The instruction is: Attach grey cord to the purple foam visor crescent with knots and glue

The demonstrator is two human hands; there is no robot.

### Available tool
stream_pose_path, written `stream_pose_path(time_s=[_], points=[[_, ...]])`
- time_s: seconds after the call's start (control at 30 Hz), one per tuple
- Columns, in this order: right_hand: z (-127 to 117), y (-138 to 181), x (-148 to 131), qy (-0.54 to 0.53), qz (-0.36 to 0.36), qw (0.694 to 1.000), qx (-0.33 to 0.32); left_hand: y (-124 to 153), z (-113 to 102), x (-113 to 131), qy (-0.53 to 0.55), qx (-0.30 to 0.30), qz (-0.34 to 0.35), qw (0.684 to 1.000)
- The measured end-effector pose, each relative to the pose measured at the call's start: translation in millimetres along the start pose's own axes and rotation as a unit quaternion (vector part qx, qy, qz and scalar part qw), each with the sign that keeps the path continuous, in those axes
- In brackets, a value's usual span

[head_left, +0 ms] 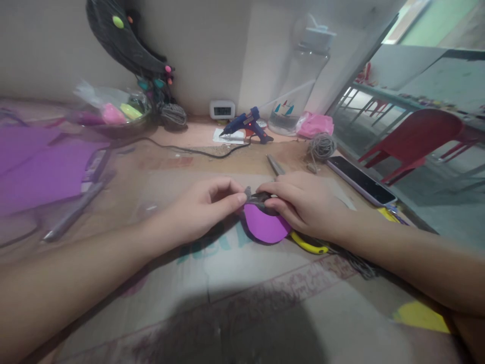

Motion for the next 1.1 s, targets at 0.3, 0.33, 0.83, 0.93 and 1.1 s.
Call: stream_pose_path(time_s=[0.3,0.33,0.83,0.93,1.1], points=[[0.5,-0.2,1.7,-0.024,0.007,0.999,-0.020,-0.9,-0.9,-1.6,0.013,0.006,0.003,1.000],[0.8,-0.3,2.2,-0.034,0.007,0.999,-0.025,-0.9,-1.0,-1.7,0.013,0.006,0.001,1.000],[1.6,-1.4,2.2,-0.019,0.014,1.000,-0.016,-1.4,-0.1,-2.7,0.027,-0.011,-0.009,1.000],[1.6,-0.8,2.4,-0.018,0.016,1.000,-0.015,-1.0,0.1,-1.7,0.021,-0.011,-0.013,1.000],[1.6,1.2,3.8,-0.058,0.020,0.998,-0.012,-0.9,-1.0,-1.0,0.021,-0.006,-0.010,1.000]])
Point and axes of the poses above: each hand's wrist, its own y-axis away from the middle knuckle, its own z-axis out of the palm, x = y × z, the point moved 3 cm from there along -y, towards the middle knuckle, and after that the axes turned 13 degrees about -x, right-handed, at the moved point
